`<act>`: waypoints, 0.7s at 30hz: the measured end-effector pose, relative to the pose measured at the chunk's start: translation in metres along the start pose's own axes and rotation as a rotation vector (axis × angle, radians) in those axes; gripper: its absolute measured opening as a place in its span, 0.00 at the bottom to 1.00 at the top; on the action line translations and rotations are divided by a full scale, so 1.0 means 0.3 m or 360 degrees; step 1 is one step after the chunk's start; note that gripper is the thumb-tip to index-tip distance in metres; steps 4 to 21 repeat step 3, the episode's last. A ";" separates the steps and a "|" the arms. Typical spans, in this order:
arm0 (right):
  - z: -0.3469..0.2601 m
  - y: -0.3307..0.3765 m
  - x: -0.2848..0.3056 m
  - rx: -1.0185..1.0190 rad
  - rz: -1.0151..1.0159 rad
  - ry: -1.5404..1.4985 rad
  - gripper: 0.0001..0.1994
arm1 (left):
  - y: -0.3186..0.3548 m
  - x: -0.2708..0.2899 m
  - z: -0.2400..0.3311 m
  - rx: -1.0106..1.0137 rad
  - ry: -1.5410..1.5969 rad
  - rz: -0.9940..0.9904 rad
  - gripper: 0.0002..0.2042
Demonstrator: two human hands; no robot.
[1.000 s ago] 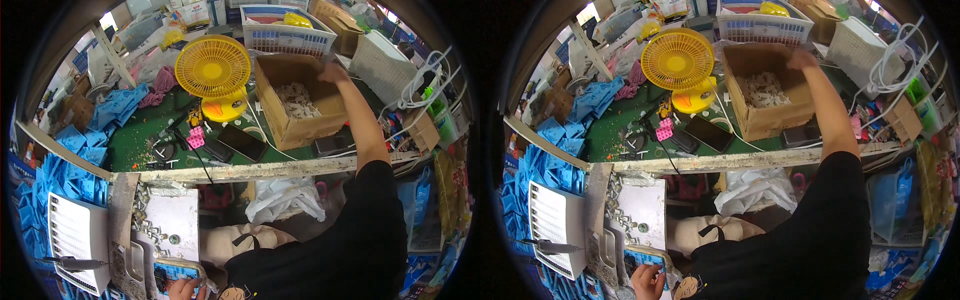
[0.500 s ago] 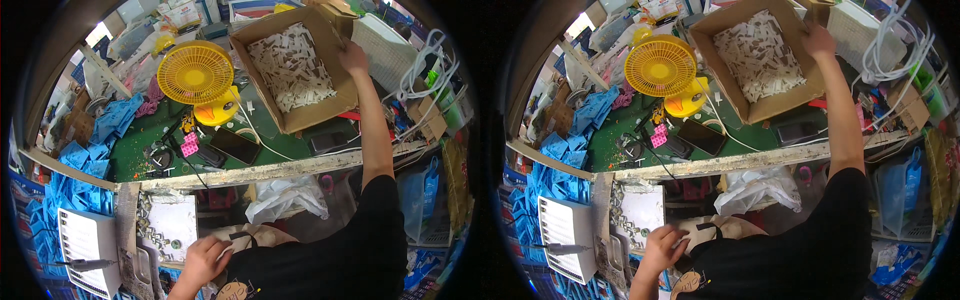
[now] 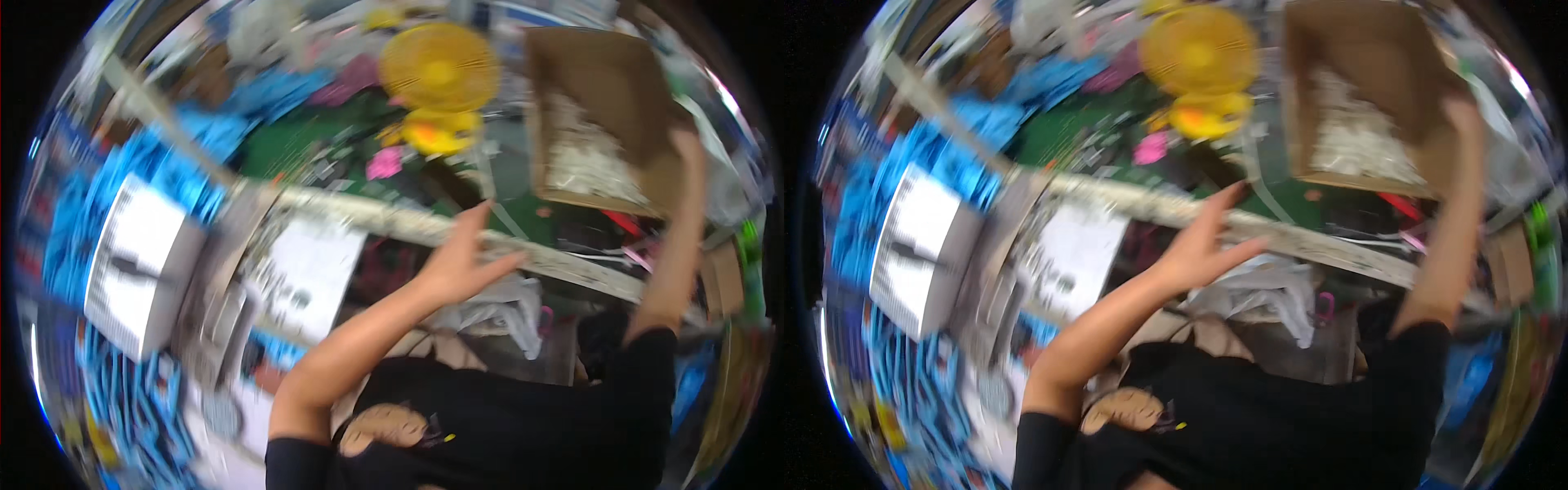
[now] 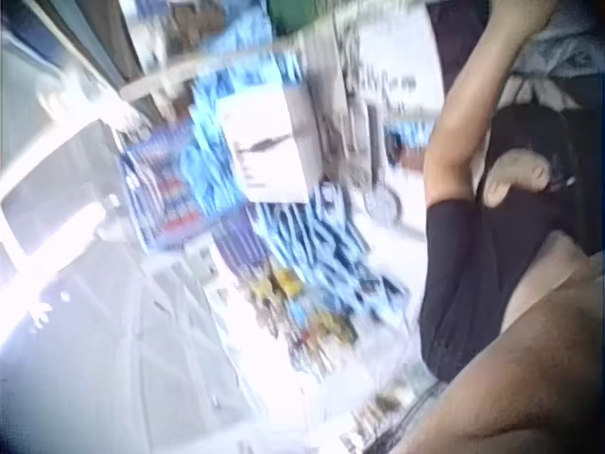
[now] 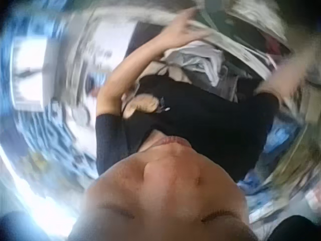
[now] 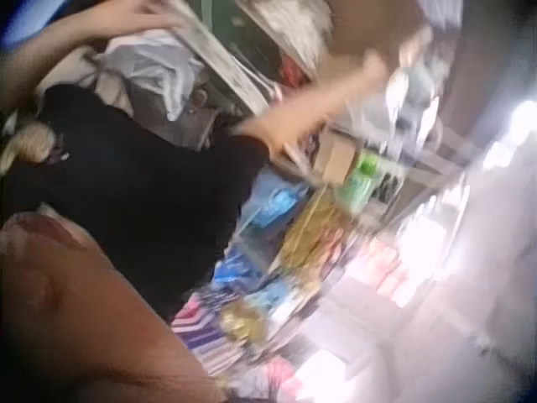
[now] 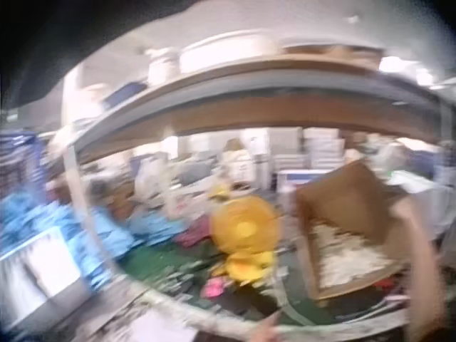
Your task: Assembling electronic components by soldering internal wires and using a power screwdriver to secure the plastic shell.
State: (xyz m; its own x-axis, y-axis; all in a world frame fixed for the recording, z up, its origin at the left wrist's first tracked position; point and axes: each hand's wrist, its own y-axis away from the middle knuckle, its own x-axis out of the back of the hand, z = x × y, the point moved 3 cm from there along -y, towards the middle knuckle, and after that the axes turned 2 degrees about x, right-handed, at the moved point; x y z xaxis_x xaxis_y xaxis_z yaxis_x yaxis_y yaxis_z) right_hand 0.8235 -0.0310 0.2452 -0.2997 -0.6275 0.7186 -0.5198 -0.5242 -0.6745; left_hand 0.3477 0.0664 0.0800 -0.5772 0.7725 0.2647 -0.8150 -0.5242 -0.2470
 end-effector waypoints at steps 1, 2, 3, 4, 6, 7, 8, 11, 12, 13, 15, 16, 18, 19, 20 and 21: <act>-0.002 -0.008 0.050 0.0049 -0.0064 -0.0147 0.23 | -0.048 -0.037 -0.013 -0.0055 -0.0123 -0.0007 0.50; -0.018 -0.017 0.109 0.0089 -0.0131 -0.0310 0.23 | -0.077 -0.064 0.012 0.0000 -0.0076 0.0011 0.56; -0.035 -0.007 0.141 0.0097 -0.0209 -0.0494 0.23 | -0.081 -0.092 0.016 0.0117 0.0126 0.0063 0.61; -0.035 -0.007 0.141 0.0097 -0.0209 -0.0494 0.23 | -0.081 -0.092 0.016 0.0117 0.0126 0.0063 0.61; -0.035 -0.007 0.141 0.0097 -0.0209 -0.0494 0.23 | -0.081 -0.092 0.016 0.0117 0.0126 0.0063 0.61; -0.035 -0.007 0.141 0.0097 -0.0209 -0.0494 0.23 | -0.081 -0.092 0.016 0.0117 0.0126 0.0063 0.61; -0.035 -0.007 0.141 0.0097 -0.0209 -0.0494 0.23 | -0.081 -0.092 0.016 0.0117 0.0126 0.0063 0.61; -0.035 -0.007 0.141 0.0097 -0.0209 -0.0494 0.23 | -0.081 -0.092 0.016 0.0117 0.0126 0.0063 0.61; -0.035 -0.007 0.141 0.0097 -0.0209 -0.0494 0.23 | -0.081 -0.092 0.016 0.0117 0.0126 0.0063 0.61; -0.035 -0.007 0.141 0.0097 -0.0209 -0.0494 0.23 | -0.081 -0.092 0.016 0.0117 0.0126 0.0063 0.61; -0.035 -0.007 0.141 0.0097 -0.0209 -0.0494 0.23 | -0.081 -0.092 0.016 0.0117 0.0126 0.0063 0.61; -0.035 -0.007 0.141 0.0097 -0.0209 -0.0494 0.23 | -0.081 -0.092 0.016 0.0117 0.0126 0.0063 0.61; -0.035 -0.007 0.141 0.0097 -0.0209 -0.0494 0.23 | -0.081 -0.092 0.016 0.0117 0.0126 0.0063 0.61; -0.035 -0.007 0.141 0.0097 -0.0209 -0.0494 0.23 | -0.081 -0.092 0.016 0.0117 0.0126 0.0063 0.61; -0.035 -0.007 0.141 0.0097 -0.0209 -0.0494 0.23 | -0.081 -0.092 0.016 0.0117 0.0126 0.0063 0.61; -0.035 -0.007 0.141 0.0097 -0.0209 -0.0494 0.23 | -0.081 -0.092 0.016 0.0117 0.0126 0.0063 0.61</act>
